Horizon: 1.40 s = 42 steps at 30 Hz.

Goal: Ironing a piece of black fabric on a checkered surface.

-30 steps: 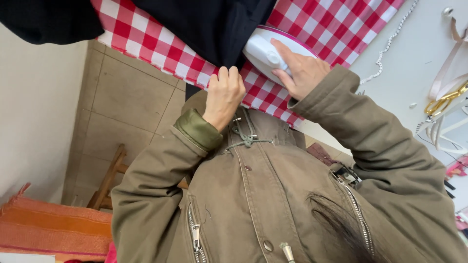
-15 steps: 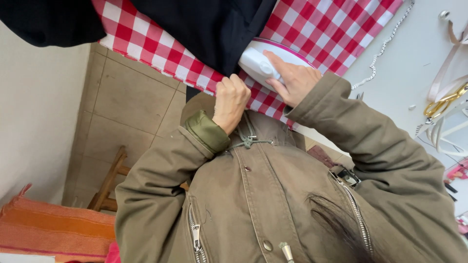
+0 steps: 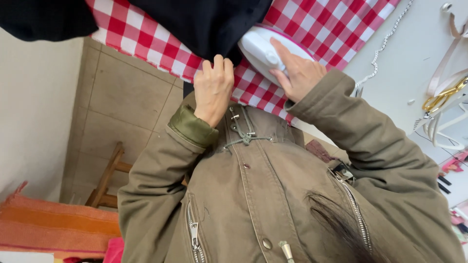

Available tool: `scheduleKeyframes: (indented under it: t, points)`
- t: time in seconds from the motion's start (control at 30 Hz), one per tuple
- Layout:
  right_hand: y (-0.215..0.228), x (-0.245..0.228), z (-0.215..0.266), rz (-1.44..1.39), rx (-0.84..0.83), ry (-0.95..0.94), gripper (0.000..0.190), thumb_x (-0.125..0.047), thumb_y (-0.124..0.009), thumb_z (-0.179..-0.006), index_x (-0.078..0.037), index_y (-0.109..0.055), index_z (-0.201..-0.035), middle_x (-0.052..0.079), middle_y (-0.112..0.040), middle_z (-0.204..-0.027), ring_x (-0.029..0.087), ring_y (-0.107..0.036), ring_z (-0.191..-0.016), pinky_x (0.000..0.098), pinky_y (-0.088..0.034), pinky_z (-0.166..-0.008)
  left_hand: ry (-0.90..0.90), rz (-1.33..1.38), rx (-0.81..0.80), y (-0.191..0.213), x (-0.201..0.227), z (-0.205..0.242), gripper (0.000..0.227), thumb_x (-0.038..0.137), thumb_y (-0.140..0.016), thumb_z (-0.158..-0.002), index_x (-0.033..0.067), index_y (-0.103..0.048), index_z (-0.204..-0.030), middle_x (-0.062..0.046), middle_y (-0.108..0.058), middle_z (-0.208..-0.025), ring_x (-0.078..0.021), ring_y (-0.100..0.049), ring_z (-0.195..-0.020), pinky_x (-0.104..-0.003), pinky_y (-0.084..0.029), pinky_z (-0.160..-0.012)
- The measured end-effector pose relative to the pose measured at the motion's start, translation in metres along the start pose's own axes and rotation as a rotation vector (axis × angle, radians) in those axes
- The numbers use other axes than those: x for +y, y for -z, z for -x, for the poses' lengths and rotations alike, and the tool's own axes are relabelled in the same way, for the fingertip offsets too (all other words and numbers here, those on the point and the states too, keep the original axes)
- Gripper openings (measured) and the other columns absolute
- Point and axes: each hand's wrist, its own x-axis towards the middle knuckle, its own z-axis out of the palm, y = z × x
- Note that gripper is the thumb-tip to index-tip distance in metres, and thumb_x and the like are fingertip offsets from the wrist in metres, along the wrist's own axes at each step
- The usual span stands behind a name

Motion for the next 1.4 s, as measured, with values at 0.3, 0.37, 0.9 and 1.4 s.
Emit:
scheduleKeyframes:
  t: [0.3,0.37,0.9,1.4]
  points:
    - [0.01,0.029,0.029,0.028,0.015,-0.034,0.064,-0.033,-0.065,-0.105,-0.015,-0.04,-0.161,0.025,-0.073,-0.1,0.042,-0.073,-0.081,0.0509,-0.058,-0.074,0.025,0.171,0.085,0.0,-0.007,-0.007,0.02,0.022,-0.071,-0.096,0.0081,-0.061,-0.086,-0.006,-0.054,-0.094,-0.025,-0.058,-0.083,-0.034,-0.051,-0.058]
    - [0.02,0.035,0.036,0.042,0.03,-0.094,0.064,-0.031,-0.065,-0.105,-0.014,-0.041,-0.162,0.027,-0.073,-0.096,0.042,-0.073,-0.079,0.0503,-0.058,-0.075,0.024,0.186,0.077,-0.002,-0.008,-0.016,0.027,0.024,-0.072,-0.099,0.0062,-0.061,-0.082,-0.007,-0.057,-0.102,-0.0244,-0.057,-0.083,-0.033,-0.051,-0.056]
    - [0.053,0.081,0.035,-0.09,0.182,-0.111,0.061,-0.017,-0.069,-0.108,-0.009,-0.045,-0.164,0.031,-0.07,-0.107,0.046,-0.072,-0.097,0.0484,-0.057,-0.085,0.207,0.944,0.26,-0.004,-0.041,-0.073,0.022,-0.004,-0.075,-0.096,0.0035,-0.062,-0.112,-0.01,-0.064,-0.091,-0.0246,-0.068,-0.078,-0.038,-0.053,-0.069]
    - [0.046,0.045,-0.013,-0.033,0.098,0.043,0.062,-0.023,-0.07,-0.105,-0.011,-0.047,-0.161,0.027,-0.072,-0.098,0.044,-0.072,-0.085,0.0486,-0.058,-0.08,0.162,0.859,0.241,-0.012,-0.026,-0.082,0.018,0.005,-0.077,-0.093,0.0052,-0.059,-0.099,-0.008,-0.066,-0.086,-0.028,-0.068,-0.077,-0.04,-0.051,-0.065]
